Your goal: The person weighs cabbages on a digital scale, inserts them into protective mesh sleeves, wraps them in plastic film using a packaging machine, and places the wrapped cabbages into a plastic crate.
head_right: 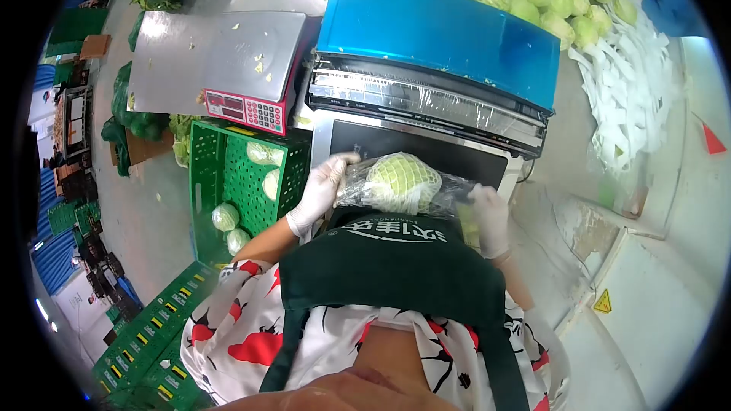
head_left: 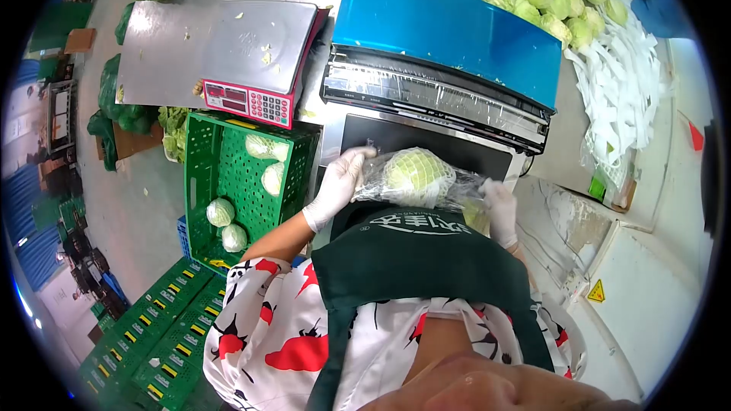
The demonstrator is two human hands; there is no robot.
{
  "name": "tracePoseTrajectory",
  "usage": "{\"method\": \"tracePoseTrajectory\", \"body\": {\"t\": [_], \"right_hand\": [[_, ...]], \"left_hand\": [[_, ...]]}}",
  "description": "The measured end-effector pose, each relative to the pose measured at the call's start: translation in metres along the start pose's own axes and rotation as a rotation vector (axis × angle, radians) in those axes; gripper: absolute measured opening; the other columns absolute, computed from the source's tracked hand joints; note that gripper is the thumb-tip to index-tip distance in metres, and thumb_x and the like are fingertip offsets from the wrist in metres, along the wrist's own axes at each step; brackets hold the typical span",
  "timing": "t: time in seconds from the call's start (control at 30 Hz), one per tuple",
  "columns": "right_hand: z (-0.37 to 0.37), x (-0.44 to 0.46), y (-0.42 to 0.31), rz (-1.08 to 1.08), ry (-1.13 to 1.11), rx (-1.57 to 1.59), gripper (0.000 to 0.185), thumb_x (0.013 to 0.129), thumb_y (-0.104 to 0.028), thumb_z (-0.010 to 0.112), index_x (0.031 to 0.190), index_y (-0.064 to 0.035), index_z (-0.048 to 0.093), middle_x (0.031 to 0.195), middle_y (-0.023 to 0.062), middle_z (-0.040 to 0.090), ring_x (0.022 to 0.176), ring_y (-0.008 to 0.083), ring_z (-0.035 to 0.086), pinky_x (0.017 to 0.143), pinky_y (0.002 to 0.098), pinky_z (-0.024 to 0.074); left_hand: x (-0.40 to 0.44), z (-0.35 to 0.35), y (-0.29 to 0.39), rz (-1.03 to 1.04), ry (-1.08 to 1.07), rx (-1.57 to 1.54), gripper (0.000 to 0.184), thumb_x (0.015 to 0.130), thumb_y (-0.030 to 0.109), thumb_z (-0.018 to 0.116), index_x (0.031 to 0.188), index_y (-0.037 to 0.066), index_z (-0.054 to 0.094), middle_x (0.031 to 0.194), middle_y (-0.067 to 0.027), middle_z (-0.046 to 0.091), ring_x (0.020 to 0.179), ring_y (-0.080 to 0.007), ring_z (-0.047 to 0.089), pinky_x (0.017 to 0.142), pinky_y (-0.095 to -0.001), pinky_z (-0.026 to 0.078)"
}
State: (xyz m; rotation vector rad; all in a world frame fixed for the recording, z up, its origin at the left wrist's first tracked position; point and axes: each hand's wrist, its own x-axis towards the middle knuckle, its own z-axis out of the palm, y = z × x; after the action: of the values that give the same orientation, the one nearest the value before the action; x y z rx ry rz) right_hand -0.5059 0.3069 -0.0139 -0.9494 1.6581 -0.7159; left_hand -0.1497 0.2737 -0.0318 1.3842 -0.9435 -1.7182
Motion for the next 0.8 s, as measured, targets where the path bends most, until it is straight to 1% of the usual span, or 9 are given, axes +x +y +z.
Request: {"method": "tracePoseTrajectory", "body": {"t": [0.13, 0.2, 0.27, 0.33, 0.47, 0.53, 0.6, 0.73, 0.8], "right_hand": [[0.041, -0.014, 0.054, 0.289, -0.241, -0.480, 0.016, 0.094, -0.013, 0.060, 0.102, -0.0020, 0.069, 0.073, 0.0020, 0.065, 0.066, 0.0156, 0.060, 0.062, 0.0304, 0.0483], [0.070, 0.005, 0.065, 0.353, -0.397, -0.334, 0.022, 0.095, -0.013, 0.058, 0.113, -0.0028, 0.065, 0.093, 0.0050, 0.068, 0.076, 0.0157, 0.064, 0.069, 0.0299, 0.0513], [0.101, 0.019, 0.100, 0.172, -0.533, -0.128, 0.028, 0.096, -0.014, 0.057, 0.123, -0.0035, 0.060, 0.109, 0.0080, 0.067, 0.085, 0.0157, 0.065, 0.075, 0.0292, 0.0533], [0.121, 0.029, 0.091, 0.109, -0.640, 0.108, 0.030, 0.096, -0.013, 0.057, 0.125, -0.0037, 0.058, 0.111, 0.0084, 0.066, 0.089, 0.0158, 0.064, 0.078, 0.0293, 0.0530], [0.125, 0.031, 0.023, 0.186, -0.832, 0.341, 0.034, 0.096, -0.013, 0.057, 0.129, -0.0042, 0.054, 0.116, 0.0092, 0.064, 0.096, 0.0161, 0.063, 0.083, 0.0294, 0.0524], [0.122, 0.032, -0.011, 0.186, -0.923, 0.395, 0.036, 0.097, -0.013, 0.057, 0.131, -0.0044, 0.052, 0.119, 0.0096, 0.063, 0.099, 0.0163, 0.062, 0.086, 0.0295, 0.0521], [0.121, 0.033, -0.044, 0.154, -1.007, 0.425, 0.038, 0.097, -0.013, 0.057, 0.133, -0.0046, 0.050, 0.121, 0.0100, 0.062, 0.103, 0.0164, 0.062, 0.089, 0.0295, 0.0518], [0.133, 0.024, -0.101, 0.097, -0.928, 0.371, 0.043, 0.097, -0.013, 0.057, 0.137, -0.0050, 0.046, 0.126, 0.0109, 0.060, 0.109, 0.0167, 0.060, 0.094, 0.0296, 0.0512], [0.138, 0.015, -0.118, -0.139, -0.634, 0.069, 0.030, 0.094, -0.006, 0.058, 0.124, -0.0036, 0.058, 0.126, 0.0101, 0.062, 0.114, 0.0244, 0.059, 0.101, 0.0341, 0.0460]], "left_hand": [[-0.009, -0.005, -0.086, -0.561, -0.280, 0.167, 0.029, 0.092, 0.033, 0.063, 0.096, 0.005, 0.073, 0.068, -0.0004, 0.063, 0.050, -0.0074, 0.050, 0.044, -0.0237, 0.039], [0.005, 0.013, -0.121, -0.269, -0.383, 0.463, 0.028, 0.085, 0.030, 0.069, 0.093, 0.003, 0.071, 0.071, -0.0106, 0.068, 0.056, -0.0248, 0.065, 0.053, -0.0352, 0.050], [0.023, 0.021, -0.135, 0.532, -0.459, 0.810, 0.022, 0.075, 0.028, 0.074, 0.080, 0.007, 0.070, 0.075, -0.0155, 0.068, 0.063, -0.0344, 0.067, 0.061, -0.0430, 0.055], [0.020, 0.016, -0.127, 0.395, -0.497, 1.120, 0.024, 0.077, 0.029, 0.073, 0.091, 0.011, 0.070, 0.074, -0.0144, 0.068, 0.063, -0.0318, 0.068, 0.061, -0.0436, 0.056], [0.029, 0.020, -0.020, 0.759, -0.138, 0.620, 0.035, 0.086, 0.022, 0.069, 0.118, 0.010, 0.065, 0.063, -0.0074, 0.061, 0.050, -0.0219, 0.060, 0.052, -0.0347, 0.049], [0.025, 0.030, 0.026, 0.214, -0.107, 0.210, 0.039, 0.090, 0.012, 0.067, 0.128, 0.008, 0.060, 0.056, 0.0039, 0.048, 0.048, -0.0048, 0.045, 0.051, -0.0240, 0.041], [0.017, 0.043, 0.068, 0.209, -0.043, -0.178, 0.046, 0.088, 0.002, 0.065, 0.133, 0.007, 0.056, 0.057, 0.0099, 0.036, 0.054, 0.0025, 0.033, 0.051, -0.0181, 0.032], [0.017, 0.038, 0.052, 0.254, -0.283, -0.330, 0.051, 0.100, 0.030, 0.053, 0.145, 0.006, 0.046, 0.109, -0.0054, 0.059, 0.099, -0.0090, 0.054, 0.090, -0.0265, 0.044], [0.000, 0.021, 0.055, 0.079, -0.609, -0.592, 0.065, 0.101, 0.040, 0.047, 0.149, -0.001, 0.036, 0.146, -0.0137, 0.045, 0.137, -0.0203, 0.039, 0.113, -0.0346, 0.031]]}}
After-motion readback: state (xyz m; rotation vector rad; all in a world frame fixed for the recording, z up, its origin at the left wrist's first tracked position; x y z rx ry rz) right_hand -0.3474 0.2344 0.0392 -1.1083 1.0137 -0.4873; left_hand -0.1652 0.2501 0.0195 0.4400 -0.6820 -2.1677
